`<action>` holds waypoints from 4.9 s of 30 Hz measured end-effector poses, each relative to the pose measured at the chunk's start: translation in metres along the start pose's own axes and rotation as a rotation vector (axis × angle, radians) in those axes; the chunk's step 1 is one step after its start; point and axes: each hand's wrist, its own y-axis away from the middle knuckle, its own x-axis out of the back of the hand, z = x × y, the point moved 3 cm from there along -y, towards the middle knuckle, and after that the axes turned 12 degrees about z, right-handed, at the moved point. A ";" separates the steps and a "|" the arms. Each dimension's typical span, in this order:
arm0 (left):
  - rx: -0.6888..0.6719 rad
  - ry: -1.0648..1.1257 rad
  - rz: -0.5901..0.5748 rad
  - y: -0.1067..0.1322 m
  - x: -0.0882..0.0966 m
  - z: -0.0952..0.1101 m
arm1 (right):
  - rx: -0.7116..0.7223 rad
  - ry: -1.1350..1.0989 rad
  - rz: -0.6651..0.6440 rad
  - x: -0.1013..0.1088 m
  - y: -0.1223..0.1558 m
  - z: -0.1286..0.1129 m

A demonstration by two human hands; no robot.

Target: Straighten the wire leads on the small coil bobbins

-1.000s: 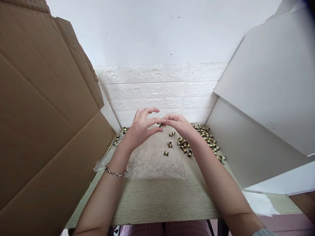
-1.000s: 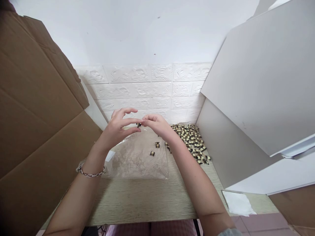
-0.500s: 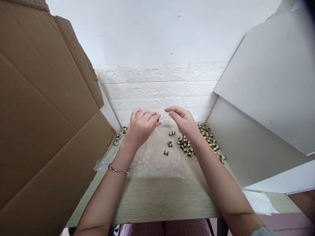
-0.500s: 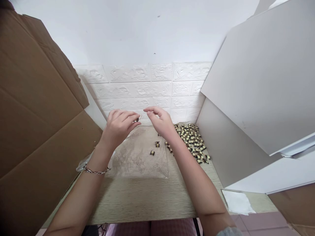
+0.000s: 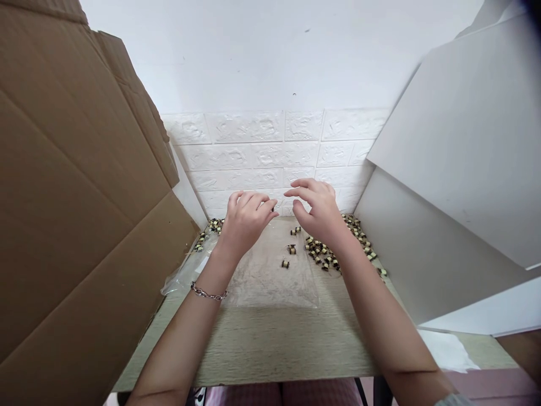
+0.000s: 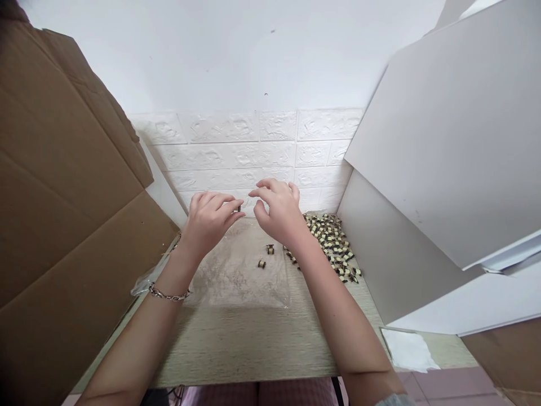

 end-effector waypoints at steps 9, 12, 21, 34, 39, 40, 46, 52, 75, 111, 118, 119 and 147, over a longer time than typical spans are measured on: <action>-0.045 -0.118 0.020 -0.001 0.002 0.003 | 0.031 0.023 0.027 -0.001 0.003 -0.003; 0.005 -0.110 0.008 -0.002 0.003 0.003 | 0.058 0.043 0.049 -0.002 0.003 -0.003; 0.130 -0.095 -0.015 -0.002 0.004 -0.002 | 0.243 0.068 0.118 -0.004 0.003 -0.007; 0.216 0.015 0.009 -0.003 0.004 -0.002 | 0.257 0.044 0.160 -0.002 0.001 -0.007; 0.196 0.040 0.086 -0.003 0.005 0.001 | 0.224 0.063 0.191 -0.002 0.001 -0.005; 0.192 0.035 0.097 -0.003 0.006 0.001 | 0.221 0.060 0.206 -0.002 0.001 -0.005; 0.176 -0.030 0.073 -0.002 0.004 0.001 | 0.207 -0.038 0.350 0.003 0.003 -0.009; 0.166 -0.072 -0.015 -0.001 0.001 0.003 | 0.141 0.002 0.179 -0.005 0.003 -0.007; 0.172 -0.065 -0.045 0.002 -0.008 0.005 | 0.237 0.004 0.072 -0.013 0.006 -0.014; 0.711 0.743 -0.148 0.004 -0.017 -0.005 | 0.073 -0.163 0.010 -0.022 0.008 0.000; 0.909 1.065 -0.229 0.003 -0.020 -0.002 | 0.044 -0.209 0.062 -0.018 0.007 0.000; 0.916 1.080 -0.229 0.003 -0.020 -0.002 | 0.046 -0.206 0.069 -0.017 0.007 0.000; 1.265 1.666 -0.259 0.014 -0.036 0.007 | 0.187 0.083 0.140 -0.008 0.006 -0.008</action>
